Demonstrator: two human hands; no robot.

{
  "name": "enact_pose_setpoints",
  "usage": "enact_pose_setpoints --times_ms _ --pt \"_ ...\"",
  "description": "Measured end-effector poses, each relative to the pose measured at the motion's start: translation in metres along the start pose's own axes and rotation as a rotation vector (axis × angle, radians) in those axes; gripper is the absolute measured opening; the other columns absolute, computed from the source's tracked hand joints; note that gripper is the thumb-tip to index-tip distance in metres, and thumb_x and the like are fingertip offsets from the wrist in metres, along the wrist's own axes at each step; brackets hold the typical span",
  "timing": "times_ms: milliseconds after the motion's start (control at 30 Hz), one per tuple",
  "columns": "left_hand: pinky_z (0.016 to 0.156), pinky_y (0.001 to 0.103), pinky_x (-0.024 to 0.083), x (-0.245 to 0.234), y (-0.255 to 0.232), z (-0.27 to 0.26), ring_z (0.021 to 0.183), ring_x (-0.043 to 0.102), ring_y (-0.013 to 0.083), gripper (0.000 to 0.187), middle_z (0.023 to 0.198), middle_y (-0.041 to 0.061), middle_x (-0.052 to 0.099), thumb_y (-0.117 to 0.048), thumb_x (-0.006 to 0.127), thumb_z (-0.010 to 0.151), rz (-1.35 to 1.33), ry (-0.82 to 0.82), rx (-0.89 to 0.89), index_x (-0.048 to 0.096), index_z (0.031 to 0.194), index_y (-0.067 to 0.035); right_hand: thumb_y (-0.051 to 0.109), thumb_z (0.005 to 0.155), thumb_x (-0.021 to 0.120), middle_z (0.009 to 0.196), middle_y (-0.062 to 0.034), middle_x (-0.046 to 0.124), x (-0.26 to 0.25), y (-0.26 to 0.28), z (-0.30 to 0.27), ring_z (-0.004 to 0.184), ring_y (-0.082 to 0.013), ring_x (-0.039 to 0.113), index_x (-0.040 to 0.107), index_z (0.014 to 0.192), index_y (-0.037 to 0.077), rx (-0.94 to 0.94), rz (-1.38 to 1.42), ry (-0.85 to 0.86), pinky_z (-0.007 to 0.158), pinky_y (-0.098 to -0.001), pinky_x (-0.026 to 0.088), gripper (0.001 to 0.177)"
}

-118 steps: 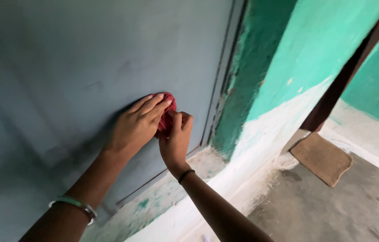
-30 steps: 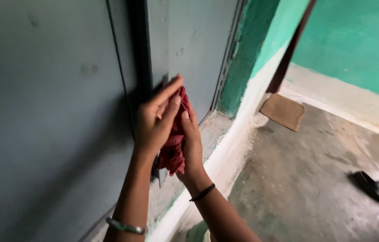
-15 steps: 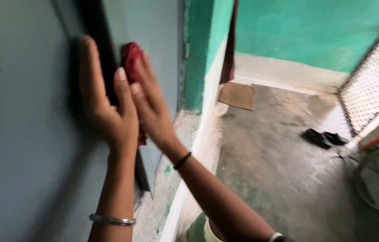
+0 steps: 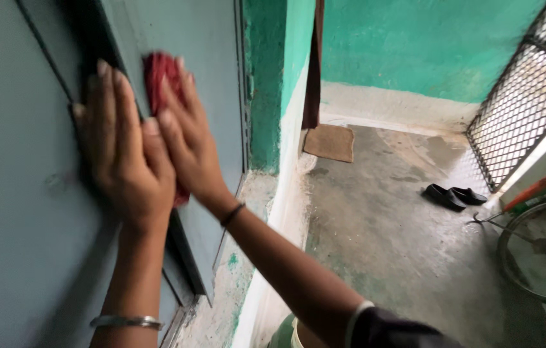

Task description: The person cleans a metal door using a red cloth, wiping the flat panels and the lower edges.

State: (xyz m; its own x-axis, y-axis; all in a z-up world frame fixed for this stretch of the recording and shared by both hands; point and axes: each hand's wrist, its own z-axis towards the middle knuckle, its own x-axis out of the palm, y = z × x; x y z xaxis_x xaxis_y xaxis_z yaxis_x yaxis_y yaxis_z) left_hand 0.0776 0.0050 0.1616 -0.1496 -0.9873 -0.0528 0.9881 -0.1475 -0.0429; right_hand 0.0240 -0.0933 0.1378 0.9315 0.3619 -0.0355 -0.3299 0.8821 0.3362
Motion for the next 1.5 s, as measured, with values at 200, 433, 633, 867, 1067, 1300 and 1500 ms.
enact_pose_setpoints --times_ms 200,433,633,867,1067,1300,1500 --pt "0.132 0.059 0.023 0.008 0.009 -0.004 0.149 0.057 0.0315 0.045 0.161 0.018 0.053 -0.018 0.041 0.122 0.082 0.032 0.039 0.038 0.161 0.004 0.022 0.119 0.052 0.174 -0.0048 0.023 -0.003 -0.048 0.036 0.158 -0.0228 0.027 0.048 0.155 0.015 -0.129 -0.045 -0.082 0.136 -0.0344 0.028 0.037" --pt "0.134 0.058 0.020 0.008 0.008 -0.008 0.150 0.056 0.0306 0.045 0.164 0.018 0.049 -0.014 0.041 0.122 0.088 0.048 0.042 0.033 0.162 0.004 0.015 0.114 0.054 0.168 -0.0107 0.035 -0.001 -0.079 0.023 0.157 -0.0257 0.037 0.053 0.153 0.011 -0.032 -0.057 -0.209 0.134 -0.0365 0.034 0.040" --pt "0.132 0.055 0.017 0.015 0.005 -0.013 0.152 0.051 0.0276 0.046 0.168 0.017 0.046 -0.011 0.040 0.123 0.113 0.045 0.006 0.026 0.165 0.001 0.016 0.109 0.055 0.160 -0.0160 0.051 0.006 -0.075 -0.018 0.150 -0.0288 0.050 0.058 0.147 0.007 0.206 -0.091 -0.330 0.123 -0.0357 0.040 0.039" --pt "0.132 0.054 0.018 0.016 0.005 -0.015 0.154 0.049 0.0277 0.047 0.169 0.016 0.043 -0.009 0.042 0.124 0.125 0.047 0.009 0.024 0.166 0.001 0.015 0.110 0.057 0.160 -0.0163 0.051 0.002 -0.024 -0.043 0.152 -0.0310 0.049 0.059 0.146 0.006 0.225 0.069 -0.238 0.125 -0.0361 0.039 0.037" --pt "0.135 0.054 0.024 0.012 0.006 -0.011 0.157 0.046 0.0304 0.049 0.167 0.018 0.044 -0.009 0.043 0.121 0.167 0.053 0.055 0.024 0.165 0.001 0.015 0.114 0.057 0.161 -0.0094 0.047 0.002 0.004 -0.014 0.155 -0.0255 0.040 0.056 0.150 0.013 -0.034 -0.016 -0.169 0.132 -0.0361 0.036 0.036" --pt "0.135 0.051 0.031 0.012 0.009 -0.009 0.157 0.046 0.0317 0.049 0.168 0.019 0.043 -0.007 0.043 0.122 0.237 0.080 0.092 0.023 0.166 0.001 0.018 0.114 0.059 0.159 -0.0070 0.048 0.017 -0.039 0.076 0.147 -0.0253 0.049 0.058 0.145 0.015 -0.138 -0.052 -0.294 0.122 -0.0301 0.043 0.031" --pt "0.134 0.052 0.031 0.007 0.008 -0.010 0.156 0.046 0.0311 0.055 0.167 0.019 0.042 -0.004 0.048 0.119 0.229 0.116 0.086 0.020 0.166 0.001 0.020 0.113 0.059 0.151 -0.0071 0.056 0.011 -0.088 0.089 0.137 -0.0256 0.061 0.061 0.141 0.011 -0.080 -0.110 -0.377 0.116 -0.0293 0.049 0.030"
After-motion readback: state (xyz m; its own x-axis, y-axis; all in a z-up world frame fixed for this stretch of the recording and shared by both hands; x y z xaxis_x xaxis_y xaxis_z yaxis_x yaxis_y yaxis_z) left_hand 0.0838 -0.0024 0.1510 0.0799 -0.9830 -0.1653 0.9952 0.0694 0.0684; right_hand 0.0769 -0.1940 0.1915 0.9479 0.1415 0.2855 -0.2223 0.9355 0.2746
